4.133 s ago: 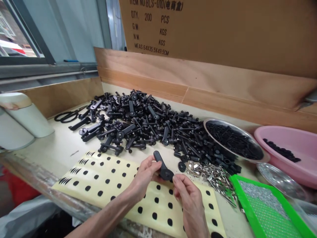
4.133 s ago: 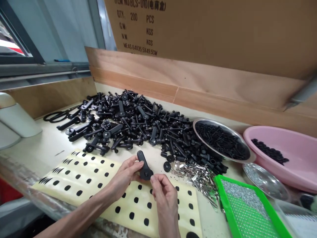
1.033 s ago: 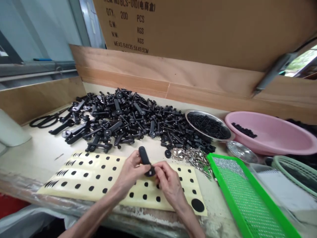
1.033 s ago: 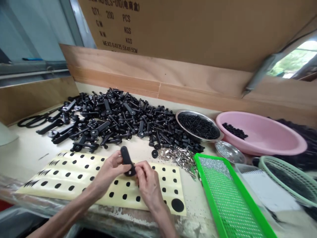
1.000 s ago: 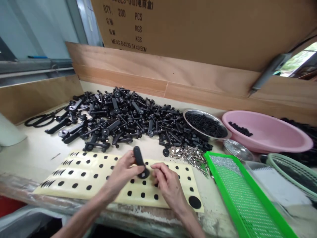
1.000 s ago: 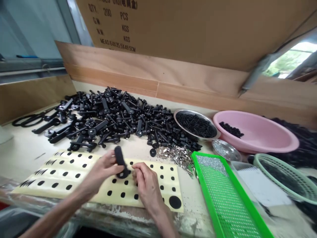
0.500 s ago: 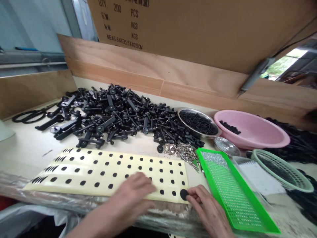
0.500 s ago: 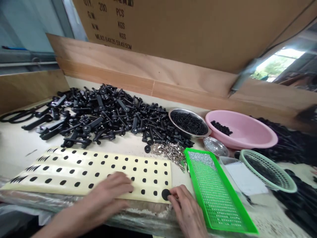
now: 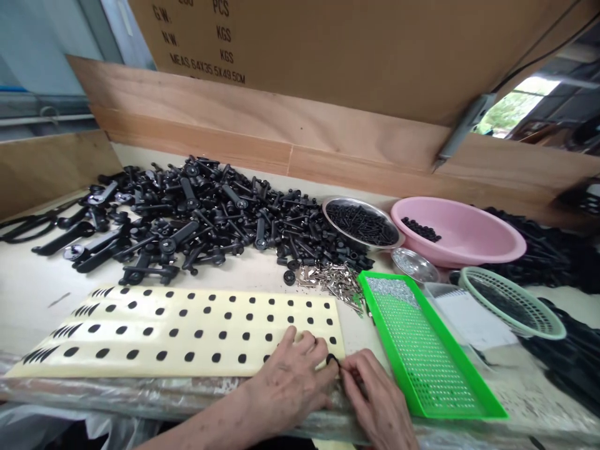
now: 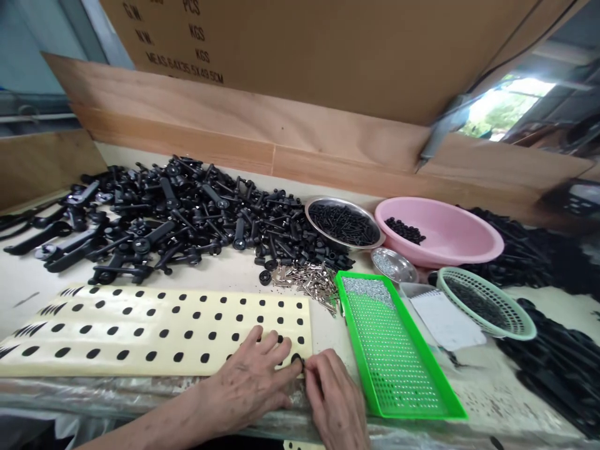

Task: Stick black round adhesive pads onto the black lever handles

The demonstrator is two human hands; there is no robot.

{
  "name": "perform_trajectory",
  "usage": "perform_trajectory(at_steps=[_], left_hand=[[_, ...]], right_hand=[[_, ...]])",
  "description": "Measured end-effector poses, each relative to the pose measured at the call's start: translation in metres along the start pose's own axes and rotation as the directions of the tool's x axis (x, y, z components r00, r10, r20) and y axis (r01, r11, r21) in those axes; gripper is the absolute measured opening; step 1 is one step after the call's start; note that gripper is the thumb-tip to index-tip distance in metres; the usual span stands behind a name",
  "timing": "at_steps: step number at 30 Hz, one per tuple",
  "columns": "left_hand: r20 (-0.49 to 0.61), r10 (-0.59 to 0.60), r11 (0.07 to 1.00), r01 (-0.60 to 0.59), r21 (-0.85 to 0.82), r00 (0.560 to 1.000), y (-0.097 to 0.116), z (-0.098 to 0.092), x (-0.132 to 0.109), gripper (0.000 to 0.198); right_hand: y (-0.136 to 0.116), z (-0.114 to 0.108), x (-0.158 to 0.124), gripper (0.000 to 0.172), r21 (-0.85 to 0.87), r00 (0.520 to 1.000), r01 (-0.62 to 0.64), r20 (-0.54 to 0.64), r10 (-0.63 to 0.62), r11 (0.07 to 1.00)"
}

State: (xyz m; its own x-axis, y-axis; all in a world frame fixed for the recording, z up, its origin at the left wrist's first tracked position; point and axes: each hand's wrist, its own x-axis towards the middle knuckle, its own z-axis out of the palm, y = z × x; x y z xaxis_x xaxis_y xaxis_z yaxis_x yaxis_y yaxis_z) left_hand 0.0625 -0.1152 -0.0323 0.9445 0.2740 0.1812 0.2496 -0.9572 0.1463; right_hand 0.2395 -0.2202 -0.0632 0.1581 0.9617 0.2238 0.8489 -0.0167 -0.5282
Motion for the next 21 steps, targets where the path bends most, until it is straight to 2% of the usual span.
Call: perform_trajectory(at_steps=[4, 6, 8, 11, 13, 15, 16, 18, 21], left_hand=[[0.01, 0.023, 1.0, -0.023, 0.008, 1.0, 0.004, -0.005, -0.001, 0.033], [0.028, -0.007, 0.997, 0.009, -0.076, 1.0, 0.004, -0.011, -0.001, 0.036], [0.055, -0.105, 0.964, 0.115, -0.238, 0.993, 0.001, -0.02, -0.002, 0.039], [0.088, -0.249, 0.82, 0.258, -0.511, 0.964, -0.007, -0.029, -0.002, 0.032], [0.073, -0.307, 0.708, 0.279, -0.648, 0.949, -0.013, -0.031, -0.003, 0.016], [0.085, -0.377, 0.6, 0.313, -0.736, 0.922, -0.018, -0.03, -0.004, 0.009], [0.116, -0.408, 0.557, 0.347, -0.754, 0.906, -0.02, -0.029, -0.004, 0.011], [0.192, -0.424, 0.521, 0.412, -0.748, 0.885, -0.022, -0.028, -0.006, 0.025], [0.277, -0.398, 0.509, 0.461, -0.727, 0.875, -0.022, -0.032, -0.007, 0.043]], right_hand=[[-0.002, -0.007, -0.01, 0.013, 0.07, 0.998, 0.061, 0.018, -0.063, 0.996], [-0.005, -0.013, -0.01, 0.013, 0.146, 0.998, 0.053, 0.033, -0.058, 0.988], [-0.01, -0.019, -0.006, 0.014, 0.21, 0.999, 0.013, 0.031, -0.02, 0.978], [-0.023, -0.028, 0.006, 0.015, 0.275, 1.0, -0.027, 0.016, 0.024, 0.961], [-0.034, -0.034, 0.014, 0.014, 0.295, 1.0, -0.011, 0.025, 0.004, 0.955], [-0.043, -0.041, 0.019, 0.013, 0.292, 0.999, 0.005, 0.035, -0.016, 0.956], [-0.046, -0.046, 0.021, 0.012, 0.287, 0.999, 0.007, 0.045, -0.021, 0.958], [-0.049, -0.057, 0.023, 0.009, 0.287, 0.999, 0.015, 0.041, -0.028, 0.958], [-0.05, -0.069, 0.026, 0.01, 0.353, 0.997, -0.021, -0.057, 0.044, 0.935]])
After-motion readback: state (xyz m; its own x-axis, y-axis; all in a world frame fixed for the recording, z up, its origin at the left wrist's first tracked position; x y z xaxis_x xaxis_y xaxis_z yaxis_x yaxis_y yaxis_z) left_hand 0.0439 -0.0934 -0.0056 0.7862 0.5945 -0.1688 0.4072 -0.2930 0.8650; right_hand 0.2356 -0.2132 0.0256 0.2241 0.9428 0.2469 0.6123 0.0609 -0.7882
